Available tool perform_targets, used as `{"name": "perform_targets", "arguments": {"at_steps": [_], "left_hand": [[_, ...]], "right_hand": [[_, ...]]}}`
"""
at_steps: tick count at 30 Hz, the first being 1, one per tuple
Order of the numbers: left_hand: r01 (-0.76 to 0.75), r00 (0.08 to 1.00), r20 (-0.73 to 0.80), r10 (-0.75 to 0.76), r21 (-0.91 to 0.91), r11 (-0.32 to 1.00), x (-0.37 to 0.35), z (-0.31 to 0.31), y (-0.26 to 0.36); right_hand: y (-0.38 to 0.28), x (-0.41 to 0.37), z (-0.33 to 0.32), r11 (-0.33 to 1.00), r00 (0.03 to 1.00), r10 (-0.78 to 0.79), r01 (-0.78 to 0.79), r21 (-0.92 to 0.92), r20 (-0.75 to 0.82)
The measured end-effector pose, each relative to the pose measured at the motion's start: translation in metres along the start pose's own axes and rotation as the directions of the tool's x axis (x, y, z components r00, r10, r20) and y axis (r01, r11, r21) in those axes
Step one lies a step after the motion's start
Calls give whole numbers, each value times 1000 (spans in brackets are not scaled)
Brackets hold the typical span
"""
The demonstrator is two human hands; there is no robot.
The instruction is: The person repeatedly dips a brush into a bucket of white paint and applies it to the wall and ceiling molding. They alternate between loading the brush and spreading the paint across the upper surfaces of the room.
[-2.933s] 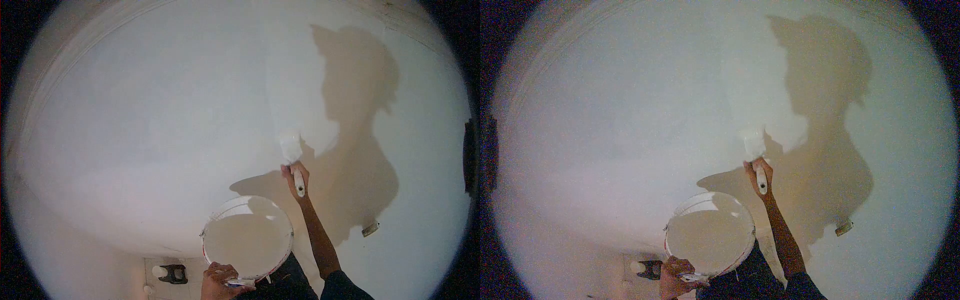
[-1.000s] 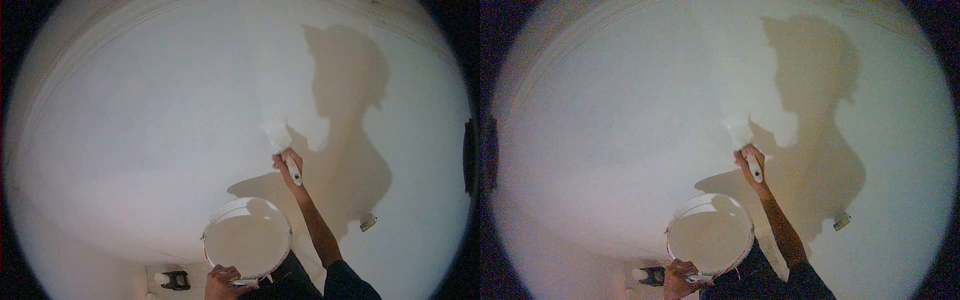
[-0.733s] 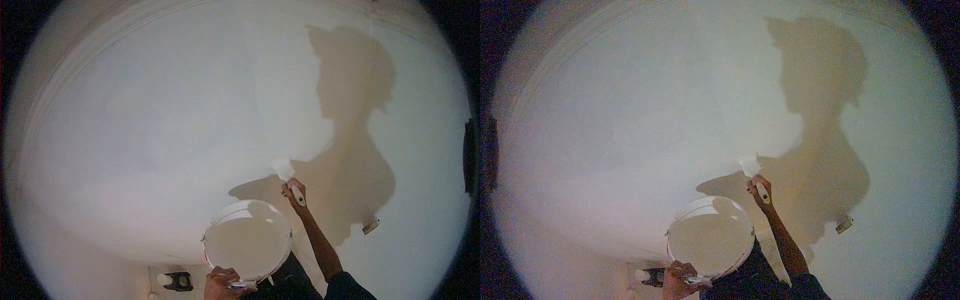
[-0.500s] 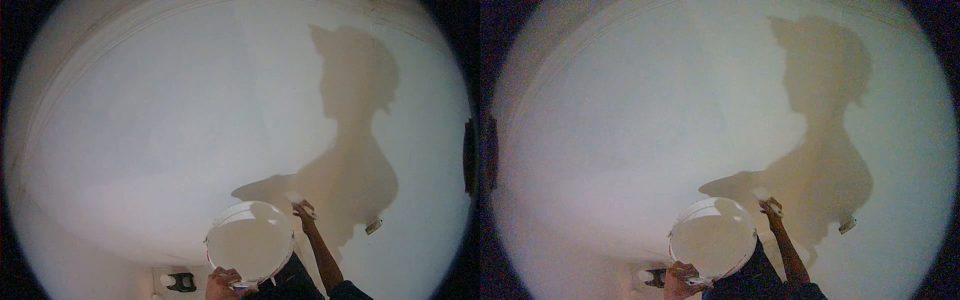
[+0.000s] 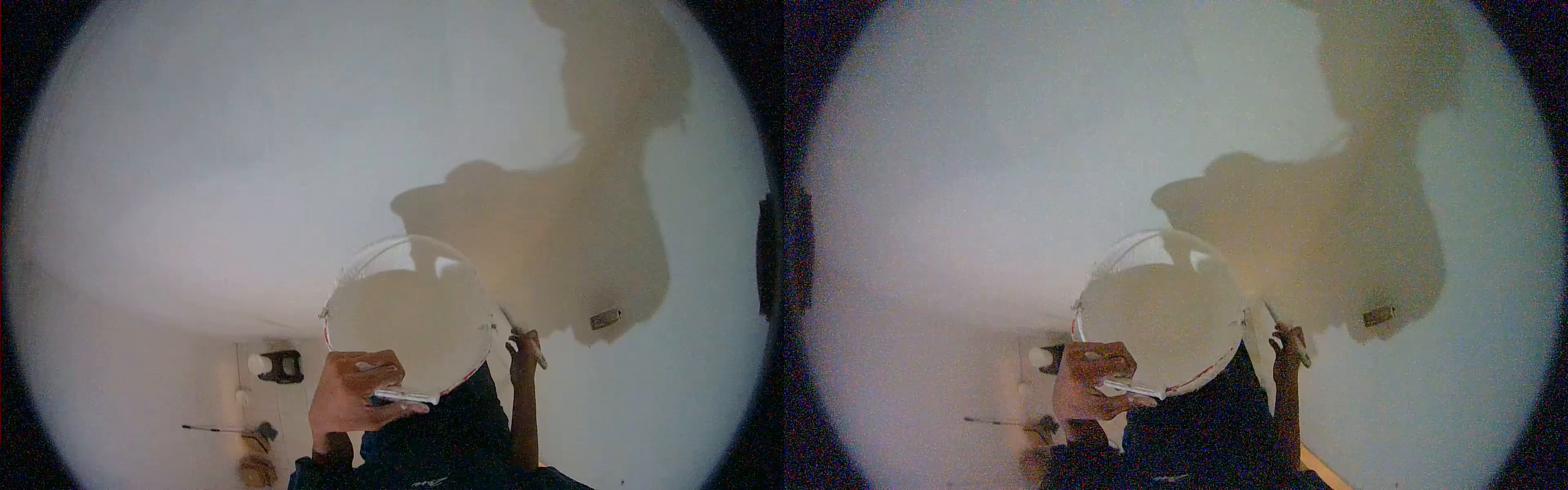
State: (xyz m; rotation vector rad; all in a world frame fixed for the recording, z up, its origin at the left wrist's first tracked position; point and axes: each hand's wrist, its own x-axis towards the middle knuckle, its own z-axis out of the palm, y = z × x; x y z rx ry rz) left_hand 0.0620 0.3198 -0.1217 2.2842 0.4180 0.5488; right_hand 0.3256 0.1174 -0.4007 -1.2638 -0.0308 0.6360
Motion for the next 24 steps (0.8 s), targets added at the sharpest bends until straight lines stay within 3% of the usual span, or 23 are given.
{"name": "perform_targets", "arguments": {"at_steps": [1, 3, 6, 8, 10, 13, 15, 21, 23, 24], "left_hand": [[-25, 1000, 3, 25, -80, 996, 2, -1, -1], [-66, 998, 13, 67, -69, 995, 6, -7, 1], [-87, 996, -25, 88, 20, 996, 9, -13, -1], [-202, 976, -41, 214, 198, 959, 20, -19, 8], [-251, 962, -56, 267, 199, 947, 33, -20, 16], [-316, 943, -70, 324, 107, 943, 47, -17, 10], [-297, 952, -64, 299, 42, 954, 53, -18, 11], [-201, 978, -66, 200, -1, 980, 50, -20, 17], [-193, 978, -77, 194, 10, 981, 49, -18, 15], [-185, 979, -87, 186, 14, 983, 51, -17, 14]], "right_hand": [[-9, -4, 4, 999, 999, -33, 33, -2, -5], [-32, -10, 20, 999, 999, -36, 36, 7, -10], [-65, -13, 52, 977, 977, -211, 211, -2, 37], [-85, -15, 71, 953, 948, -302, 300, 35, 99], [-102, -17, 90, 910, 894, -412, 412, 40, 177], [-113, -21, 126, 924, 892, -379, 381, 42, 246], [-112, -32, 141, 949, 931, -287, 309, -66, 226], [-104, -45, 137, 843, 867, -396, 474, -253, 304], [-105, -46, 137, 967, 948, -242, 218, 131, 208], [-106, -47, 135, 974, 961, -203, 178, 141, 187]]}}
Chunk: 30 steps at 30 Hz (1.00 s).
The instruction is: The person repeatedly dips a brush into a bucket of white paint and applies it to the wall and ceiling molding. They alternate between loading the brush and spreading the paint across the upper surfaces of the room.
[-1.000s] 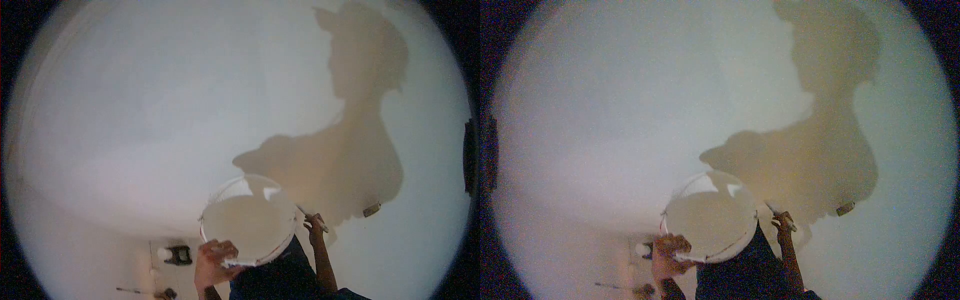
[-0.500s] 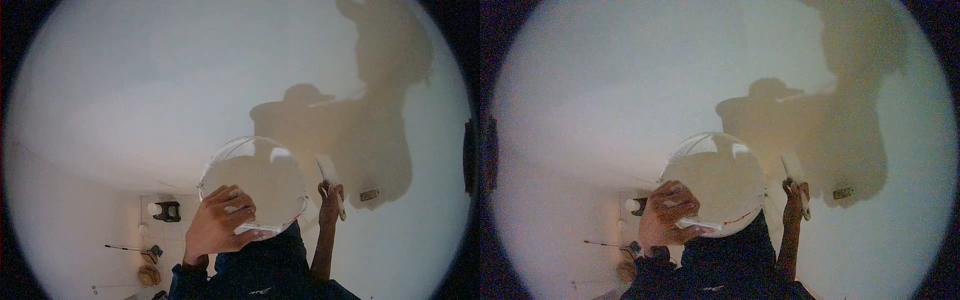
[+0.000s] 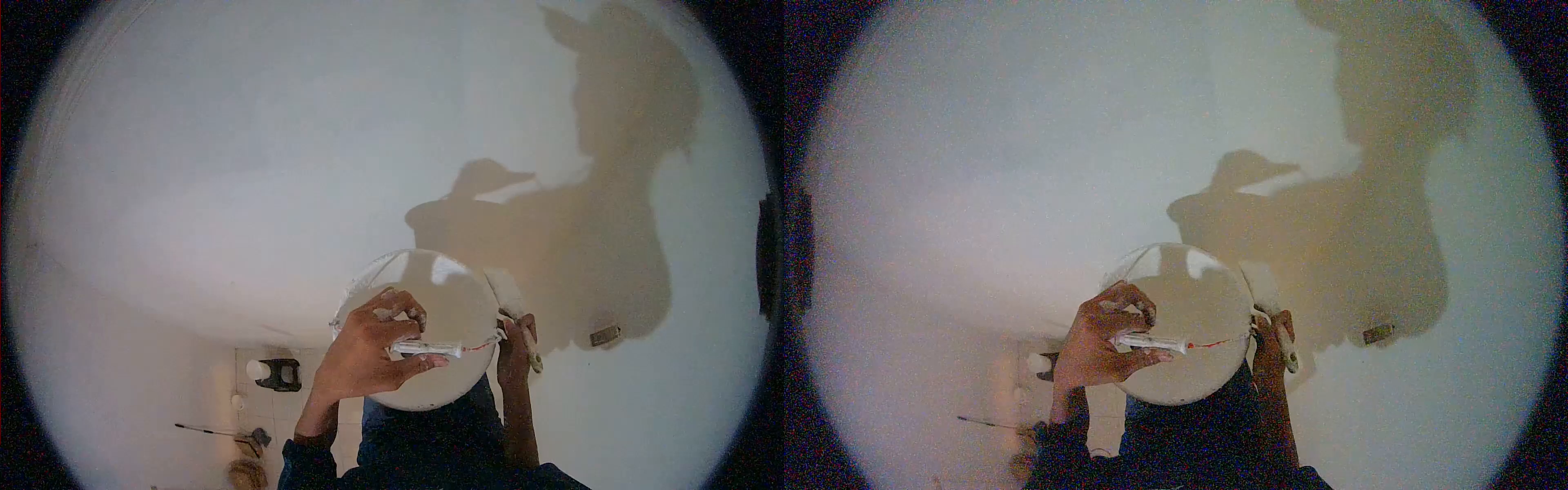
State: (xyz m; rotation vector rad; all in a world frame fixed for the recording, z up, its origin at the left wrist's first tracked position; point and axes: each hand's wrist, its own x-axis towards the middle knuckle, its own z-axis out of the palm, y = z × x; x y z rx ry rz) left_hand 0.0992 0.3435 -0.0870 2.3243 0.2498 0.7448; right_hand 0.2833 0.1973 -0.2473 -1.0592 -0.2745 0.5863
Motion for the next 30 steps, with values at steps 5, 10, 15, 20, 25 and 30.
{"name": "perform_targets", "arguments": {"at_steps": [5, 10, 15, 20, 25, 30], "left_hand": [[16, 1000, -1, -16, -19, 1000, 29, -10, -19], [88, 996, 19, -87, -101, 991, 59, -9, -47], [202, 967, 155, -204, 28, 979, 81, -7, -71], [432, 861, 314, -401, -36, 901, 87, 9, -153], [572, 730, 449, -516, 13, 820, 87, 5, -179], [619, 734, 496, -464, -210, 757, 76, 8, -187]], "right_hand": [[-6, -2, 1, 1000, 999, 19, -18, -18, 26], [-7, -5, 7, 1000, 999, -24, 24, -4, 35], [-18, -9, 15, 991, 993, 110, -105, 86, -51], [-6, -7, 4, 998, 998, 57, -56, 42, -28], [-10, -9, 10, 999, 997, 35, -33, 43, -63], [-2, -6, 1, 999, 999, -6, 8, 36, -32]]}}
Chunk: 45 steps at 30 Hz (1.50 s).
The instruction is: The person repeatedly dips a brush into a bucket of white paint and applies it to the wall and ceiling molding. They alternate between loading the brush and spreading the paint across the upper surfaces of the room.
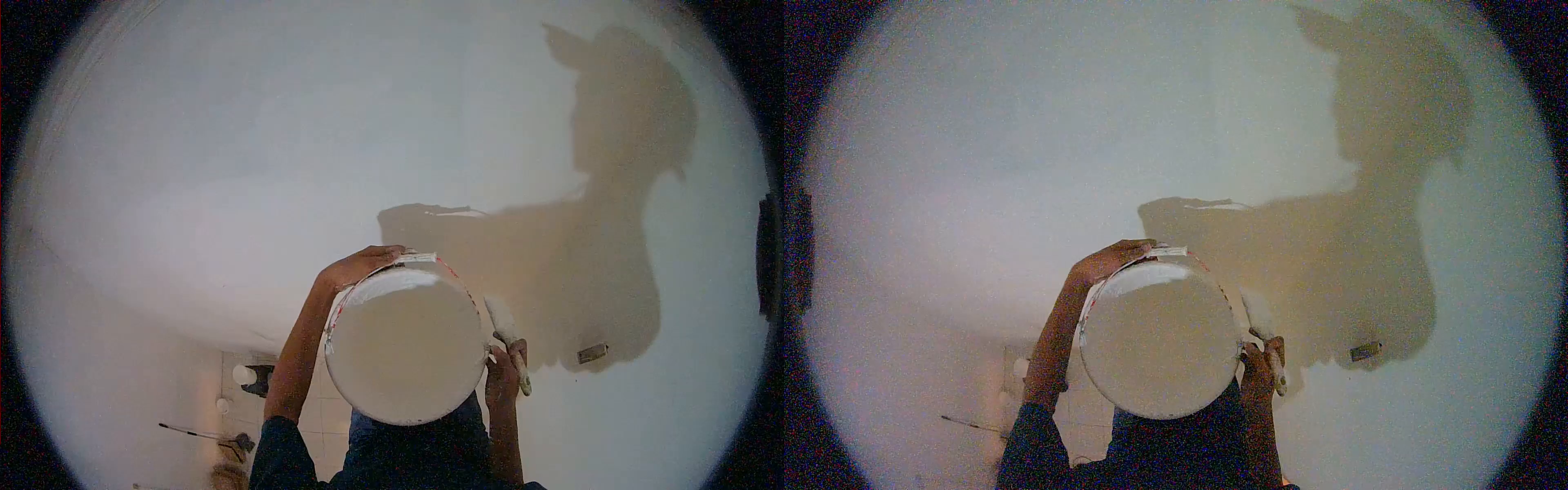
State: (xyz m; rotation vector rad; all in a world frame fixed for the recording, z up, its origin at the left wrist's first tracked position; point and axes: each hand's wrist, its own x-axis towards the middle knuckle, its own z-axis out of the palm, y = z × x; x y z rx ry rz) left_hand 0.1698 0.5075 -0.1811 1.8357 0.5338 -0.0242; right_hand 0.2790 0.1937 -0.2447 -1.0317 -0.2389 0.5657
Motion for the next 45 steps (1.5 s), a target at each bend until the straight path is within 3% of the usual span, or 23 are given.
{"name": "perform_targets", "arguments": {"at_steps": [4, 8, 10, 13, 15, 17, 19, 21, 23, 24, 25, 27, 28, 29, 31, 33, 35, 39, 41, 45], "left_hand": [[-26, 983, -184, 20, -30, 999, -15, 18, 15], [-19, 999, -50, 12, -160, 987, 4, 11, -6], [-72, 983, -160, 95, 143, 987, 19, 8, -35], [41, 993, -114, -39, 14, 999, -5, 12, 17], [-19, 992, -124, 28, 74, 997, -11, 18, 16], [-77, 988, -120, 94, 139, 987, -14, 20, 16], [46, 985, -165, -56, -66, 997, -8, 22, 14], [-10, 984, -175, 3, -44, 999, 5, 22, -4], [-64, 980, -190, 59, -21, 998, 9, 21, -16], [-58, 978, -202, 53, -20, 998, 7, 22, -10], [-53, 975, -215, 48, -17, 998, 5, 21, -7], [-92, 978, -192, 83, -39, 995, 5, 19, -8], [-136, 977, -173, 124, -56, 989, 4, 19, -7], [-138, 977, -172, 126, -59, 989, 3, 19, -5], [-47, 982, -184, 31, -80, 996, -2, 19, 1], [-77, 981, -183, 60, -89, 993, -3, 19, 1], [-103, 981, -177, 84, -104, 989, -2, 19, -2], [-82, 979, -191, 71, -46, 996, -4, 17, 0], [-93, 978, -192, 85, -33, 995, -1, 17, -1], [-71, 981, -181, 69, -4, 997, 1, 15, -4]], "right_hand": [[-3, 0, -5, 997, 999, -29, 30, -65, 17], [-3, 13, -12, 981, 986, -160, 153, -123, -48], [-7, 19, -9, 953, 958, -275, 260, -154, -83], [-25, 23, 7, 943, 951, -308, 302, -142, -21], [-28, 21, 3, 924, 933, -357, 360, -128, 47], [-34, 14, 4, 931, 920, -348, 362, -53, 181], [-34, 11, 7, 931, 913, -337, 359, -63, 230], [-35, 5, 15, 933, 910, -314, 348, -87, 272], [-41, 1, 34, 891, 930, -249, 329, -312, 271], [-44, 2, 43, 800, 884, -323, 446, -401, 339], [-50, 3, 50, 800, 886, -317, 442, -406, 338], [-60, 5, 61, 677, 839, 17, 391, -623, 545], [-57, 8, 68, 662, 796, 43, 431, -614, 604], [-55, 10, 74, 658, 796, 44, 431, -617, 604], [-47, 14, 81, 560, 766, 320, 322, -763, 558], [-14, 25, 70, 560, 760, 227, 409, -720, 609], [8, 35, 72, 438, 707, 183, 563, -700, 683], [28, 44, 85, 375, 732, 313, 490, -787, 605], [45, 49, 81, 253, 733, 93, 637, -728, 674], [72, 54, 70, 274, 771, 85, 590, -759, 631]]}}
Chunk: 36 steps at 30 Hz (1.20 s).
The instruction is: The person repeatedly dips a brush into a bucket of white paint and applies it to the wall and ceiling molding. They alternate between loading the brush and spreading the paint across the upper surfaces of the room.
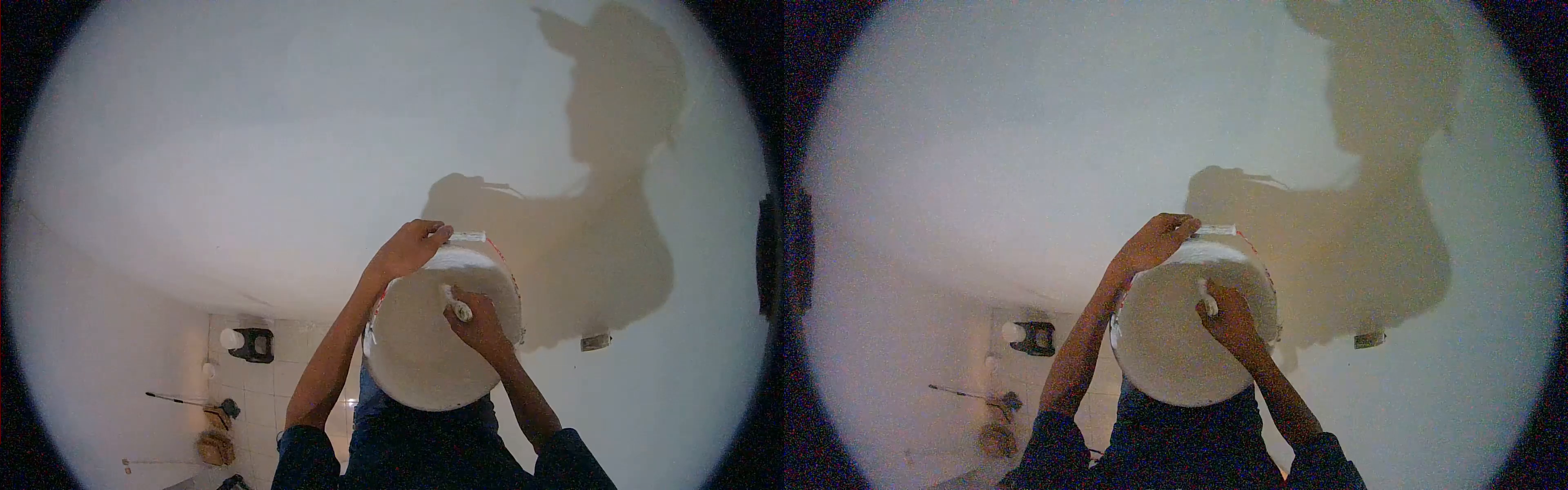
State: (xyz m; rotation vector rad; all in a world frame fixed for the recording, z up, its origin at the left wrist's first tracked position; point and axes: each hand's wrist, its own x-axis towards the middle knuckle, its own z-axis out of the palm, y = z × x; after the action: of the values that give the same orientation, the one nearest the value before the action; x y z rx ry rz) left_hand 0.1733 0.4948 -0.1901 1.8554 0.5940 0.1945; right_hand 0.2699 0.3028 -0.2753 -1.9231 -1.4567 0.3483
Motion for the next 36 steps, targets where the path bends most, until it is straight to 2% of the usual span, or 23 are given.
{"name": "perform_targets", "arguments": {"at_steps": [3, 5, 7, 9, 11, 13, 15, 17, 18, 20, 21, 22, 23, 26, 27, 29, 30, 32, 36], "left_hand": [[-15, 1000, -24, 16, 30, 999, 1, 1, -1], [-12, 1000, -24, 13, 32, 999, 1, 1, -1], [-103, 988, -106, 112, 88, 991, 0, 4, -2], [-126, 987, -93, 133, 82, 989, -1, 3, -2], [-146, 985, -77, 152, 73, 987, -2, 1, 2], [-53, 998, -30, 56, 96, 994, -3, -1, 6], [-54, 998, -37, 57, 88, 995, 0, 1, 0], [-60, 997, -45, 64, 85, 995, -1, 2, 0], [-76, 996, -50, 80, 79, 994, -2, 2, 1], [-92, 994, -58, 96, 72, 993, -4, 3, 3], [-68, 996, -51, 71, 69, 995, -4, 2, 4], [-40, 998, -44, 43, 64, 997, -4, 1, 4], [-37, 998, -49, 40, 64, 997, -4, 1, 3], [-56, 995, -81, 64, 102, 993, -4, 1, 3], [-51, 997, -47, 55, 94, 994, -4, -1, 4], [-48, 999, -9, 49, 86, 995, -3, 0, 3], [-55, 998, -33, 57, 65, 996, -2, 2, -1], [-62, 996, -61, 64, 45, 997, -3, 4, -3], [-9, 1000, -24, 9, 2, 1000, 7, 7, -16]], "right_hand": [[0, 1, 5, 998, 998, 42, -40, -40, 43], [-4, 2, 10, 994, 997, 5, -14, -108, -83], [-8, 5, 14, 996, 997, 43, -48, -71, -68], [-10, 5, 19, 995, 995, 88, -90, -36, -51], [-9, 6, 31, 1000, 996, -21, 22, 4, -89], [-12, 11, 41, 999, 995, -53, 54, 8, -80], [-16, 12, 50, 996, 994, -85, 86, 18, -75], [-20, 8, 55, 983, 994, -104, 107, 151, -31], [-22, 7, 56, 983, 994, -105, 110, 151, -36], [-29, 6, 55, 921, 977, -157, 198, 335, -144], [-34, 8, 48, 919, 976, -164, 204, 337, -145], [-36, 9, 36, 915, 1000, -25, 18, 402, 13], [-38, 10, 27, 884, 978, 107, -176, 434, 179], [-22, 3, 11, 887, 985, 77, -138, 440, 153], [-21, -2, 5, 887, 985, 77, -139, 441, 156], [-24, -16, -15, 794, 936, 286, -351, 497, 204], [-28, -23, -25, 795, 937, 284, -349, 496, 204], [-38, -38, -47, 543, 894, 389, -419, 728, 223], [-59, -66, -84, 482, 894, 427, -350, 803, 134]]}}
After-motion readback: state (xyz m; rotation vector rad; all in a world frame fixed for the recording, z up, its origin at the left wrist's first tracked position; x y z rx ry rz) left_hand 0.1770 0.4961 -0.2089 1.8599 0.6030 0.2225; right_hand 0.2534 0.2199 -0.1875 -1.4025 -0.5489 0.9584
